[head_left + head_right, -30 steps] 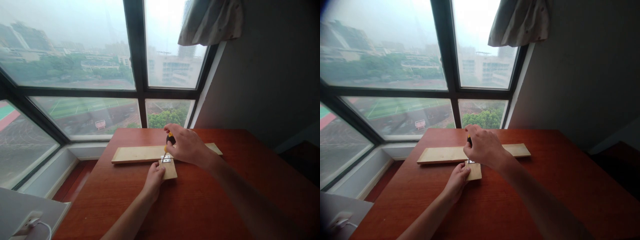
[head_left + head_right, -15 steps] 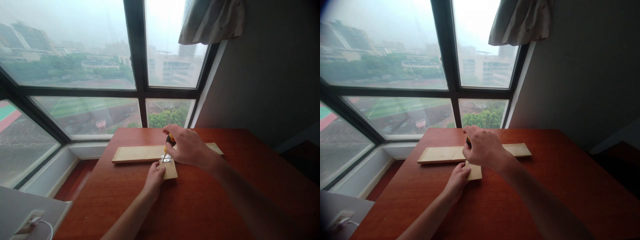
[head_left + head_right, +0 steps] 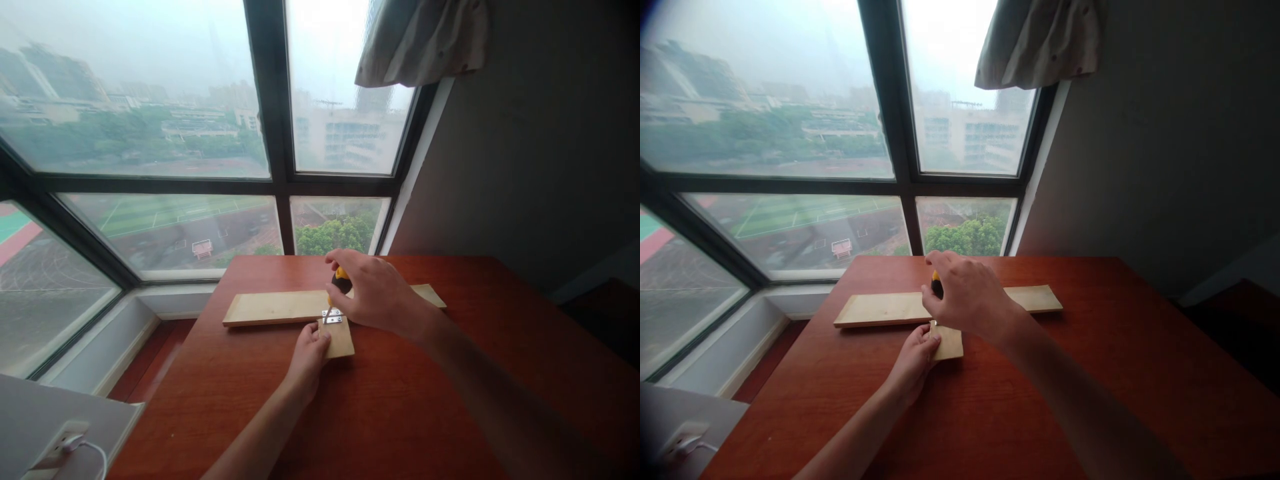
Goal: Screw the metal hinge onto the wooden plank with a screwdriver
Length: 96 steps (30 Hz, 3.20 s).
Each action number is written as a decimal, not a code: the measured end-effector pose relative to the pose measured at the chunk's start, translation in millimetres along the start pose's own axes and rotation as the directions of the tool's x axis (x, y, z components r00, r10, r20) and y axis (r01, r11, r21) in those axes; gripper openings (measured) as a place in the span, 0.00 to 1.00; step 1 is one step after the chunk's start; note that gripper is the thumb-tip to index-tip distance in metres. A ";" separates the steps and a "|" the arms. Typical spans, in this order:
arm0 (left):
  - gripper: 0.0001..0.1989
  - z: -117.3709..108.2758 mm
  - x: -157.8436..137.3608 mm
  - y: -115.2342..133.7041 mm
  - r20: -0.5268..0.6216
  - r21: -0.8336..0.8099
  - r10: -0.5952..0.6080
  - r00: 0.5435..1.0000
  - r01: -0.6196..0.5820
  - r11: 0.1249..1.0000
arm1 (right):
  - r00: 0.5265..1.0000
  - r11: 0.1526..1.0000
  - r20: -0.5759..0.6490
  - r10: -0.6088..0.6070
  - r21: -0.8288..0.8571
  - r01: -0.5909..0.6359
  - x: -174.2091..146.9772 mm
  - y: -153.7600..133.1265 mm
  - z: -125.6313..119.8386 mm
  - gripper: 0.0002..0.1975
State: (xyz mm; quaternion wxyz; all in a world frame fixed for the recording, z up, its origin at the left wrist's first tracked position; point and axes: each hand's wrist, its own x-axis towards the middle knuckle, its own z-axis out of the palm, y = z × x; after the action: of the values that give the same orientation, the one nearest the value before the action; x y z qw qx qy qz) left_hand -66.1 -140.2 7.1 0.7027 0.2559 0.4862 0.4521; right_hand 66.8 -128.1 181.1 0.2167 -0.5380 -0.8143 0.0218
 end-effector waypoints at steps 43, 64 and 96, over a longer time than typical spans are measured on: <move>0.15 -0.7 -0.3 0.7 0.001 0.000 -0.002 1.000 0.002 1.000 | 0.998 0.994 -0.050 0.023 -0.108 -0.028 7.8 -2.5 6.9 0.16; 0.14 -2.9 2.3 -1.8 0.023 -0.008 0.008 1.000 -0.008 1.000 | 0.998 0.995 -0.063 0.003 -0.095 -0.009 7.3 -5.4 4.9 0.19; 0.14 -2.1 3.3 -1.1 0.017 -0.001 -0.001 1.000 0.001 1.000 | 0.996 0.986 -0.080 0.045 -0.159 -0.057 11.5 -6.2 8.6 0.11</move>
State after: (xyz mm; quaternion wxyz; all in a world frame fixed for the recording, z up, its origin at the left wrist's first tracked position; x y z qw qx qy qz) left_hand -67.2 -137.9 3.9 0.7071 0.2590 0.4803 0.4497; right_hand 54.5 -118.7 178.8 0.2029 -0.5749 -0.7904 -0.0591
